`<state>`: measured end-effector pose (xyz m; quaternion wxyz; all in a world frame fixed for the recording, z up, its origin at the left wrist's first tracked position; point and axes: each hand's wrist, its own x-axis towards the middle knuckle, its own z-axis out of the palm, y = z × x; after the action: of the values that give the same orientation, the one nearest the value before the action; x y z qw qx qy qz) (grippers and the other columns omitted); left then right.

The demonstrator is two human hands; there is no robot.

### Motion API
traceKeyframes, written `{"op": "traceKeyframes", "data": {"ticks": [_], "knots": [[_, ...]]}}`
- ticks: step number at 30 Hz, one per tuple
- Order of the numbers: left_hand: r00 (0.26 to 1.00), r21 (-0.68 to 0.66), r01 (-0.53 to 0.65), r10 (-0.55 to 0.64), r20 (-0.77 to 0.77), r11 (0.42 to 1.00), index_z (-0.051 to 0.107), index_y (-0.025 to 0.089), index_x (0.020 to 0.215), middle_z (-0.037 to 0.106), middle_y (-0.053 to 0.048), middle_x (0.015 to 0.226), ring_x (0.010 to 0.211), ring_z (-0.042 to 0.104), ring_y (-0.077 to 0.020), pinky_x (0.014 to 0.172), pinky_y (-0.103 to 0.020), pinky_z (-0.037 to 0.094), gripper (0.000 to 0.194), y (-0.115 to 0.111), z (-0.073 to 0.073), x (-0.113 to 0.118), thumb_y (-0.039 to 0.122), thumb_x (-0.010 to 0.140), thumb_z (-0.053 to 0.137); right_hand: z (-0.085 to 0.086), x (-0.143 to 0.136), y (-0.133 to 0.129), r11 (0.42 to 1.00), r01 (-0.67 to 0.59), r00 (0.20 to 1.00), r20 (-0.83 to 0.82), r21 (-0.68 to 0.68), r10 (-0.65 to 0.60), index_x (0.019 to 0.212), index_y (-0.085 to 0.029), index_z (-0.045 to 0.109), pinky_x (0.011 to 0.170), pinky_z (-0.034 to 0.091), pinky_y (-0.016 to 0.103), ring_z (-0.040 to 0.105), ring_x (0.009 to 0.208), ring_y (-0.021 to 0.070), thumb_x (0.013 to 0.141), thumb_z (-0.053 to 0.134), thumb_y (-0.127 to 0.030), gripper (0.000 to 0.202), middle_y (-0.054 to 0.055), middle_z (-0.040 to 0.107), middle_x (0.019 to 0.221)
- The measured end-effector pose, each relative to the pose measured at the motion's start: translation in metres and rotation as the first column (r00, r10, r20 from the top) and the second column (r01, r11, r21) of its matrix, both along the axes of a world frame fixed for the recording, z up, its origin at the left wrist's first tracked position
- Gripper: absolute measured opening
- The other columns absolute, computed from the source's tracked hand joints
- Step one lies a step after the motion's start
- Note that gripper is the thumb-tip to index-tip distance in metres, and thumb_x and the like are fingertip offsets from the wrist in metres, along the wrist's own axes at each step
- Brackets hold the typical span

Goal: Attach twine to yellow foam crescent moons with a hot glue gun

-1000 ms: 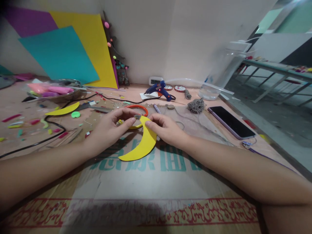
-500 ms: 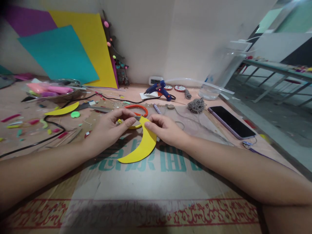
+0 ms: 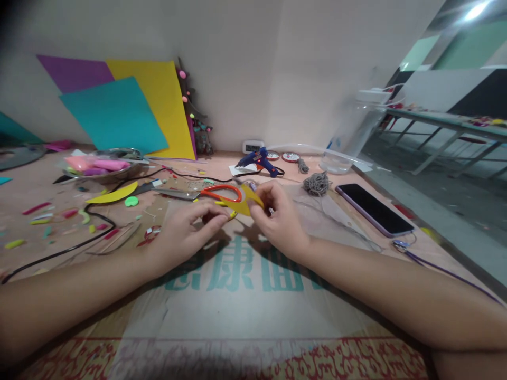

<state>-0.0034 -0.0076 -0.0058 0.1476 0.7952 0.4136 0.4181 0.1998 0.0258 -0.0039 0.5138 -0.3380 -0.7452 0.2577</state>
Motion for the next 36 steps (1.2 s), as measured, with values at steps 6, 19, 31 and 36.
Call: {"op": "traceKeyframes", "data": {"ticks": [6,19,31,36], "knots": [[0.984,0.014,0.130,-0.127,-0.124,0.991,0.064,0.015,0.105,0.071,-0.009,0.107,0.099,0.065,-0.0208,0.086,-0.031,0.049,0.023,-0.001,-0.004,0.004,0.031,0.095,0.050,-0.005,-0.002,-0.002,0.979,-0.053,0.984,0.175,0.198,0.017,0.076,-0.022,0.040,0.051,0.036,0.024,0.041,0.056,0.0100,0.087,0.060,-0.022,0.022,-0.004,0.043,0.067],[0.995,-0.257,-0.016,0.042,0.095,0.966,0.063,0.015,0.080,0.061,0.000,0.072,0.070,0.056,-0.0148,0.064,-0.023,0.041,0.029,0.005,0.002,0.002,0.032,0.094,0.046,-0.005,-0.003,-0.006,0.882,-0.302,0.870,0.482,0.361,0.101,0.096,-0.017,0.054,0.060,0.042,0.026,0.051,0.066,0.0124,0.090,0.056,-0.019,0.007,0.001,0.056,0.079],[0.954,-0.325,0.037,0.063,0.294,0.945,0.064,0.016,0.084,0.066,-0.001,0.081,0.074,0.058,-0.0152,0.063,-0.021,0.044,0.030,0.012,-0.004,-0.001,0.040,0.094,0.049,0.036,0.011,0.012,0.902,0.059,0.921,0.326,0.427,-0.214,0.098,-0.020,0.052,0.079,0.046,0.036,0.055,0.088,0.0205,0.086,0.059,-0.026,0.016,0.008,0.060,0.097],[0.943,-0.340,0.052,0.066,0.326,0.939,0.064,0.016,0.081,0.064,-0.001,0.076,0.070,0.056,-0.0139,0.060,-0.020,0.042,0.030,0.013,-0.003,-0.001,0.040,0.093,0.050,0.061,0.025,0.028,0.999,0.016,0.840,0.543,-0.041,0.009,0.094,-0.020,0.064,0.079,0.046,0.036,0.061,0.086,0.0220,0.083,0.061,-0.045,0.027,0.006,0.067,0.094]]}}
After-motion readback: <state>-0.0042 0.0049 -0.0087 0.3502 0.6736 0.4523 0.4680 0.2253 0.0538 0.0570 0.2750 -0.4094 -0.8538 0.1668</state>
